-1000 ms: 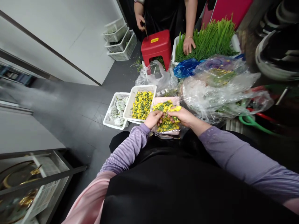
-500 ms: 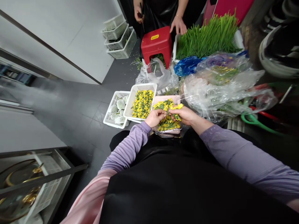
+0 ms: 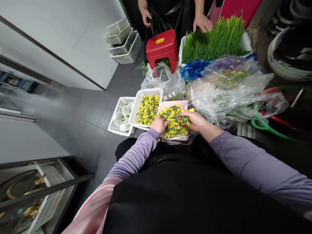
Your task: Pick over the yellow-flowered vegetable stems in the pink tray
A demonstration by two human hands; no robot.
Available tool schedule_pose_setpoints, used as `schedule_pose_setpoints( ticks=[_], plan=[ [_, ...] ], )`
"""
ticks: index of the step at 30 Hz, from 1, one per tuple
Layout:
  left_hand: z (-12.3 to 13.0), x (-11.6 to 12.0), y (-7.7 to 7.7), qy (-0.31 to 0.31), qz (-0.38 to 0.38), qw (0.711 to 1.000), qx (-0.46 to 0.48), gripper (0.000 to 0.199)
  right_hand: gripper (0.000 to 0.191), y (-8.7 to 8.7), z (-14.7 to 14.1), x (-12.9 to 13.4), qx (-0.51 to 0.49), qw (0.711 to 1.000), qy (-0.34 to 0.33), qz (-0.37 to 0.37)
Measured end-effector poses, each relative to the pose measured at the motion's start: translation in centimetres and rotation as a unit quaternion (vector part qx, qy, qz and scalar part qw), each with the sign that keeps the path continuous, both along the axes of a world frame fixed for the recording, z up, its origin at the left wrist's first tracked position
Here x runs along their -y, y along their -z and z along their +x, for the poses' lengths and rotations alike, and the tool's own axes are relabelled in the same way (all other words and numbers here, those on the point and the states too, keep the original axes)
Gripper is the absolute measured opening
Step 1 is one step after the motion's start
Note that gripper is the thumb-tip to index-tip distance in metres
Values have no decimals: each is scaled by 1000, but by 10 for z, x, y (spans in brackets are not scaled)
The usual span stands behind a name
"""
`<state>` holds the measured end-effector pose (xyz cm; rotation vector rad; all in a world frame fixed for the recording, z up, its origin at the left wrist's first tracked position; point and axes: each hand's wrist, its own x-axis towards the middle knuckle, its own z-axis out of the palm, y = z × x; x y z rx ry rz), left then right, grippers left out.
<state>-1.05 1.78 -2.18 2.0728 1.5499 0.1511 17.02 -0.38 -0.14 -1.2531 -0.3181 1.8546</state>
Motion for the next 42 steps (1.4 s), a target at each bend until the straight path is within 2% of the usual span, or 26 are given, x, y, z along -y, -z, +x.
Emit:
schedule_pose_setpoints(
  ticks=[2, 5, 8, 10, 12, 14, 18, 22, 25, 28, 30, 33, 35, 38, 42],
  plan=[
    [0, 7, 12, 6, 18, 993, -115, 28, 3, -2, -1, 0, 12, 1000, 5, 7],
    [9, 19, 32, -8, -43, 976, -212, 30, 5, -3, -2, 1, 35, 999, -9, 33],
    [19, 20, 48, -43, -86, 971, -221, 29, 5, -2, -3, 2, 53, 997, -17, 55],
    [20, 15, 52, -83, -100, 972, -194, 25, 4, -1, -3, 3, 51, 997, -19, 60],
    [15, 8, 49, -113, -104, 977, -149, 21, 9, -1, -2, 3, 50, 996, -26, 62],
    [6, 1, 39, -121, -96, 984, -92, 18, 14, 0, -2, 3, 64, 995, -37, 66],
    [-2, -6, 6, -95, -67, 993, 5, 14, 20, 6, -5, 5, 156, 979, -90, 95],
    [12, -6, -26, -39, -49, 996, 62, 11, 21, 15, -11, 7, 214, 954, -162, 130],
    [24, -5, -39, -11, -64, 989, 130, 16, 19, 15, -13, 9, 198, 956, -168, 137],
    [29, -2, -42, -66, -107, 971, 206, 24, 19, 9, -12, 7, 152, 974, -119, 115],
    [27, 2, -41, -102, -165, 951, 239, 28, 17, 3, -10, 6, 107, 986, -88, 91],
    [23, 11, -40, -97, -269, 919, 273, 26, 12, -1, -7, 4, 56, 994, -62, 71],
    [22, 16, -38, -89, -293, 906, 291, 24, 12, 0, -7, 4, 43, 996, -55, 63],
    [22, 20, -35, -79, -249, 918, 297, 20, 12, 2, -7, 4, 25, 997, -54, 53],
    [18, 15, -32, 19, -166, 952, 258, 16, 12, 4, -7, 4, -3, 996, -72, 46]
  ],
)
